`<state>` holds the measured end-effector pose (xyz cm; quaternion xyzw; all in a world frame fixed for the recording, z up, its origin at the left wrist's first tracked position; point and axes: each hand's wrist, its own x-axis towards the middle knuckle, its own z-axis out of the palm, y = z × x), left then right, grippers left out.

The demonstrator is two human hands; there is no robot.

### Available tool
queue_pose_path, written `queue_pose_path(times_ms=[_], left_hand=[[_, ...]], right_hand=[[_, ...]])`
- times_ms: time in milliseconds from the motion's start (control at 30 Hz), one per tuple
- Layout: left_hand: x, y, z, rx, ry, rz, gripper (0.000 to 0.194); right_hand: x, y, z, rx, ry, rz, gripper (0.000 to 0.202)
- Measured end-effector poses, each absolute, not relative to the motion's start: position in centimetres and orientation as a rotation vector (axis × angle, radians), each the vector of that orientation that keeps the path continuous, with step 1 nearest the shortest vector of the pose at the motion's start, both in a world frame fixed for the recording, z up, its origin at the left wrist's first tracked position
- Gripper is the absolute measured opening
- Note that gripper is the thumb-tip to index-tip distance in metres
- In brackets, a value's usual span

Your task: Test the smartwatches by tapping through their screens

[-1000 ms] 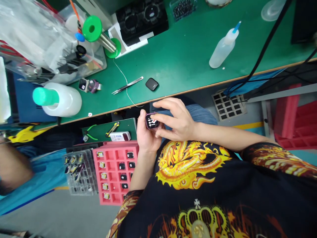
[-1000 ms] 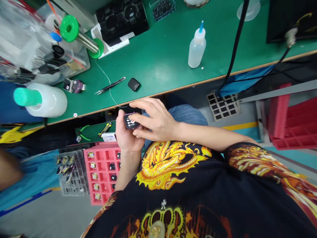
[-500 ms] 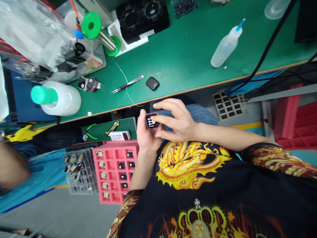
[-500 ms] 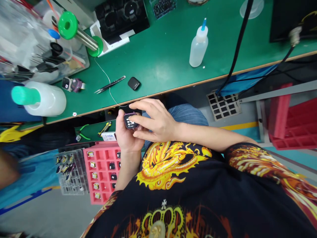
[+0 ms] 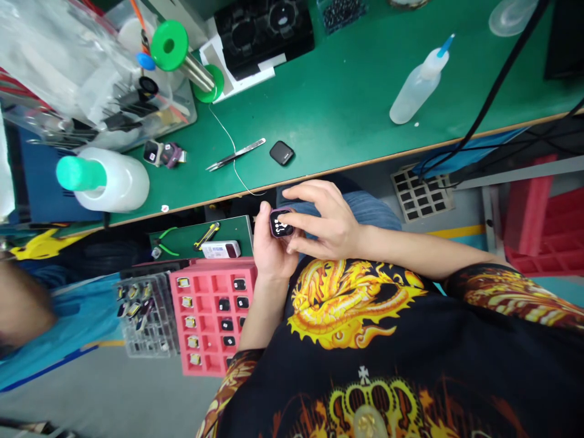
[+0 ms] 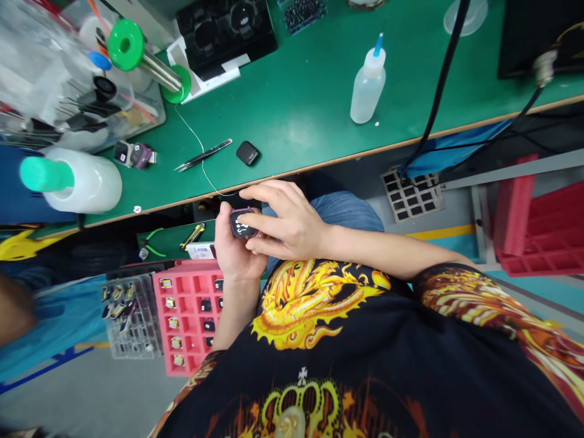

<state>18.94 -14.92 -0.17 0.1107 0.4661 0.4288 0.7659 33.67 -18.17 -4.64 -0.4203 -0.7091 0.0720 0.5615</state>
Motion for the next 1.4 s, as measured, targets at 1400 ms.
queue_pose_path(times_ms=[1400], left_hand=[[18.4, -14.8, 0.4, 0.457, 0.922, 0.795, 0.057]], right_hand=[[34.4, -18.4, -3.5, -1.034, -1.584, 0.179, 0.031]])
